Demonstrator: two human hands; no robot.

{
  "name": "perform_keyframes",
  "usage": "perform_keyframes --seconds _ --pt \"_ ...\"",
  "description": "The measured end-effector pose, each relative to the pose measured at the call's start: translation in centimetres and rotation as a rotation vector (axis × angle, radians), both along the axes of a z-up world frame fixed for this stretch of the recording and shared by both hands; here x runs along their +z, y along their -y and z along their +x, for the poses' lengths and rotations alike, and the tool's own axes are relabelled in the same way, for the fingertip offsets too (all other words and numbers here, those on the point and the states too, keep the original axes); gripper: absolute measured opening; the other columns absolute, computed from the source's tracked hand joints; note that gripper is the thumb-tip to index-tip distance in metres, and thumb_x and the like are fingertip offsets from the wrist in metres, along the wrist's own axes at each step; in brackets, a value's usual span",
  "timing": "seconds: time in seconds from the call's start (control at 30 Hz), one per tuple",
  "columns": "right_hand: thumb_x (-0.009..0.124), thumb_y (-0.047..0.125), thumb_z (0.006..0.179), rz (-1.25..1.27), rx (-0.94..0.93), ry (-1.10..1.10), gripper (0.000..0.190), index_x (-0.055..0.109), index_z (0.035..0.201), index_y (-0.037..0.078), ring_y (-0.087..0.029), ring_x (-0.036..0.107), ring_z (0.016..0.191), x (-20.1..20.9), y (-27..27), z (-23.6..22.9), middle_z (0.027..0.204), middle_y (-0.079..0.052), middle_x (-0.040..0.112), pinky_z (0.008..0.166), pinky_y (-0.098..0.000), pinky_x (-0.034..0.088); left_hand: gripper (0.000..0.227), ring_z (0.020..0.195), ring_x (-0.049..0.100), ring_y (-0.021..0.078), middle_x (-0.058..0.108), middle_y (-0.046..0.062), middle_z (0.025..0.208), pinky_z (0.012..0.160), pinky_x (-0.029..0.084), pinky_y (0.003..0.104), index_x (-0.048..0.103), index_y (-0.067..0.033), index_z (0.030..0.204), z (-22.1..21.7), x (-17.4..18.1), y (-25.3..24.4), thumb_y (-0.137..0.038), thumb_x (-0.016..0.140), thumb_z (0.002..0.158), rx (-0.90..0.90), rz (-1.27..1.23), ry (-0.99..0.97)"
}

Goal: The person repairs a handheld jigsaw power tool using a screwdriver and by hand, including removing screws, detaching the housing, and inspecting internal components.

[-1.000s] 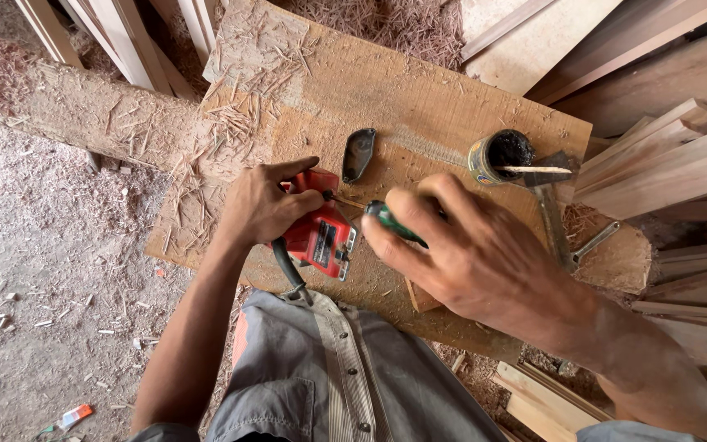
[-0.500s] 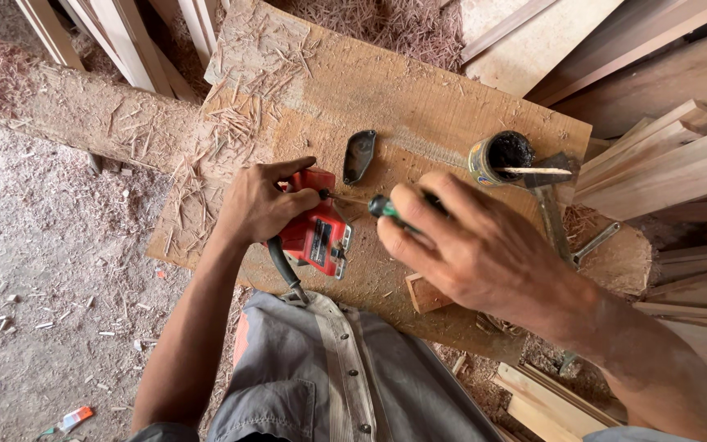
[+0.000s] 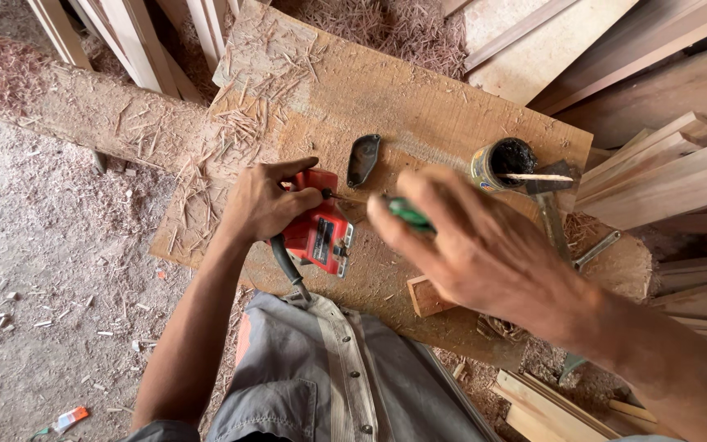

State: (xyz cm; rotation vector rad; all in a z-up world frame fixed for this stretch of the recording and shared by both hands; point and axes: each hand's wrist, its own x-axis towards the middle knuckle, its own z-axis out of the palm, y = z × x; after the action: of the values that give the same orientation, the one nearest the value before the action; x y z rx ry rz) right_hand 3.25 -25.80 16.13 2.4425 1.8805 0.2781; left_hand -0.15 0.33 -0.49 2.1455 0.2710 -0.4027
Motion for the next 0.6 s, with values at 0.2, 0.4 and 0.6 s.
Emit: perform_keyframes --seconds 0.2,0.4,0.6 --pt "0.067 0.005 0.097 -0.236 -0.163 -0.039 0.033 0.067 0.13 0.003 -0.02 0.062 0.083 0.5 0.1 0.3 0.101 -0.014 0.065 0.052 -0.0252 0.059 0.069 0.054 0.066 0.0175 0.076 0.011 0.071 0.055 0.054 0.036 0.07 -0.0236 0.134 -0.1 0.5 0.5 -0.046 0.066 0.069 0.007 0.004 -0.036" --pt "0.069 0.005 0.09 -0.156 -0.017 0.069 0.027 0.071 0.117 0.009 -0.02 0.06 0.09 0.0 0.6 1.0 0.108 -0.007 0.064 0.066 -0.0279 0.062 0.067 0.056 0.068 0.0174 0.077 0.011 0.077 0.056 0.055 0.036 0.071 -0.0212 0.133 -0.1 0.5 0.3 -0.047 0.068 0.071 -0.01 -0.019 0.023" --pt "0.075 0.012 0.096 0.014 0.126 -0.047 0.017 0.07 0.111 0.006 -0.022 0.055 0.098 -1.1 0.7 1.0 0.108 -0.007 0.057 0.077 -0.0295 0.061 0.065 0.057 0.069 0.0169 0.078 0.012 0.079 0.056 0.056 0.034 0.071 -0.0201 0.132 0.0 0.1 0.5 -0.044 0.069 0.072 -0.003 -0.009 0.024"
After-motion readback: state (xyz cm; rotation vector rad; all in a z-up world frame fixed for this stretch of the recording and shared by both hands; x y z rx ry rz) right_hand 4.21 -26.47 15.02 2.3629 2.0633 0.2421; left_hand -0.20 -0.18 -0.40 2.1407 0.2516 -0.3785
